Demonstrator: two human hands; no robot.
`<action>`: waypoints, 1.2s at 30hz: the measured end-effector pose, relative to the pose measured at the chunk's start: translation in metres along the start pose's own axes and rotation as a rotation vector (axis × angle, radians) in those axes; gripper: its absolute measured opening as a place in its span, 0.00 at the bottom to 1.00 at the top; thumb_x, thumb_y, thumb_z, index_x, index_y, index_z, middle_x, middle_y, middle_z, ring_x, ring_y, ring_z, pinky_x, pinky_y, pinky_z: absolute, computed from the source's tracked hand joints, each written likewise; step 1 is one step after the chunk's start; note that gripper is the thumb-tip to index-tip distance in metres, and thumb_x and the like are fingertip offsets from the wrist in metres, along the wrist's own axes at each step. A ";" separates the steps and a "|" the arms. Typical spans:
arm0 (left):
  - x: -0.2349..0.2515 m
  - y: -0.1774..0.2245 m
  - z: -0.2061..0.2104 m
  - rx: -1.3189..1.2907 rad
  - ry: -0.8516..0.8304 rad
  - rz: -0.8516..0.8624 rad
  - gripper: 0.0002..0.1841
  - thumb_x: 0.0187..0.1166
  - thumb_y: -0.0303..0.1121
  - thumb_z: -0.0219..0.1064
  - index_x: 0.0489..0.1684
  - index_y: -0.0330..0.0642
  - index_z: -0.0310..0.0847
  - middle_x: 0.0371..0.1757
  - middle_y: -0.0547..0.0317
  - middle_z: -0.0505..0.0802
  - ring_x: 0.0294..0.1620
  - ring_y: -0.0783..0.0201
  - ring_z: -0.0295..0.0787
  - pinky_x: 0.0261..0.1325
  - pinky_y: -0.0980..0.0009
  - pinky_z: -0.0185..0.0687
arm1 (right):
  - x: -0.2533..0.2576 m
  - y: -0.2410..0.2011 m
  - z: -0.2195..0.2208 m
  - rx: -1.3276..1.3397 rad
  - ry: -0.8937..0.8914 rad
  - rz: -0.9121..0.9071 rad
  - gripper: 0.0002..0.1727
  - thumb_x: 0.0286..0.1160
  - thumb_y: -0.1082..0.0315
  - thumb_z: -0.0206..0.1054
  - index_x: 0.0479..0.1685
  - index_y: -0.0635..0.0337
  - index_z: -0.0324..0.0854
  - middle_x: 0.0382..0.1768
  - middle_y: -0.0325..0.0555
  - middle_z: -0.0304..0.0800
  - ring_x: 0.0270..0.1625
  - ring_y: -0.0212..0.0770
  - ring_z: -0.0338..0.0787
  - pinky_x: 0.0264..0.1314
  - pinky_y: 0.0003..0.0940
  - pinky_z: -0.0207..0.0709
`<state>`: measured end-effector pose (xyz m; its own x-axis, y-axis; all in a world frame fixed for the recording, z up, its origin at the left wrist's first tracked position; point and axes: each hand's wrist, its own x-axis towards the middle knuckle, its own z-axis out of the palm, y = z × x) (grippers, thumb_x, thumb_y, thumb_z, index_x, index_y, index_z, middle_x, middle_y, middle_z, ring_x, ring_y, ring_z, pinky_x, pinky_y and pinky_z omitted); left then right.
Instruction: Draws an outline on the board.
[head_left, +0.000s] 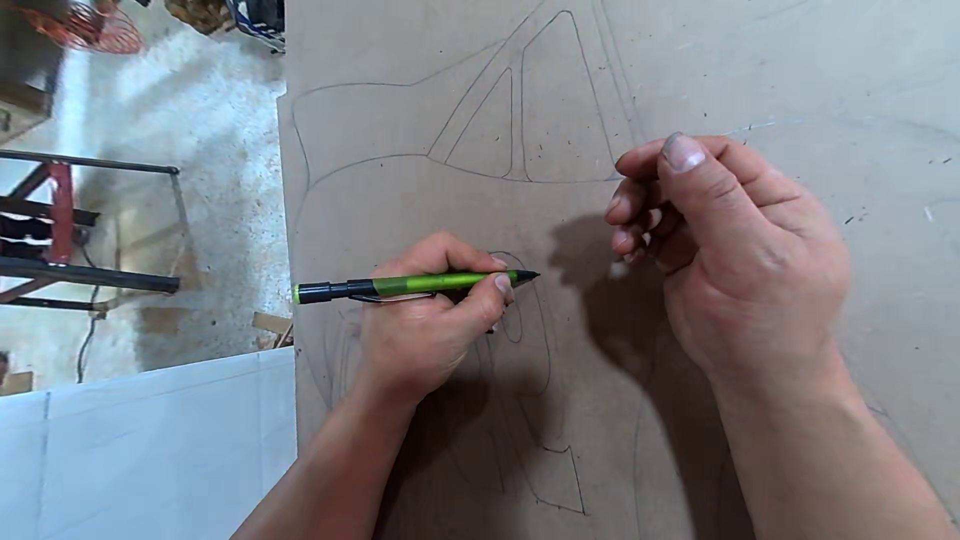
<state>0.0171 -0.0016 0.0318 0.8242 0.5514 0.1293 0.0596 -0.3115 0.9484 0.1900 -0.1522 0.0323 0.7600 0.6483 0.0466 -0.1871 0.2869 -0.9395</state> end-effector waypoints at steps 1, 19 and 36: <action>0.000 -0.001 -0.001 0.006 -0.019 0.003 0.05 0.73 0.24 0.72 0.41 0.40 0.86 0.34 0.55 0.95 0.26 0.65 0.92 0.25 0.72 0.91 | 0.000 0.000 0.000 0.000 0.001 -0.001 0.16 0.95 0.66 0.52 0.53 0.66 0.84 0.35 0.46 0.90 0.33 0.37 0.90 0.34 0.30 0.88; 0.000 0.002 0.007 -0.005 0.118 -0.036 0.04 0.74 0.21 0.70 0.40 0.37 0.85 0.32 0.53 0.95 0.25 0.63 0.93 0.26 0.71 0.92 | -0.001 0.000 -0.001 -0.015 -0.008 0.003 0.17 0.95 0.65 0.51 0.54 0.66 0.84 0.36 0.45 0.90 0.33 0.37 0.90 0.34 0.31 0.88; 0.001 0.001 0.007 0.008 0.137 -0.033 0.03 0.74 0.21 0.70 0.39 0.37 0.84 0.32 0.53 0.95 0.26 0.63 0.93 0.26 0.71 0.93 | -0.003 -0.001 -0.001 -0.025 -0.008 0.013 0.17 0.95 0.65 0.50 0.54 0.65 0.84 0.37 0.45 0.90 0.34 0.37 0.90 0.36 0.30 0.88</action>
<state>0.0217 -0.0071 0.0303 0.7368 0.6621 0.1369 0.0904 -0.2972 0.9505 0.1883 -0.1551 0.0331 0.7528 0.6572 0.0369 -0.1813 0.2609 -0.9482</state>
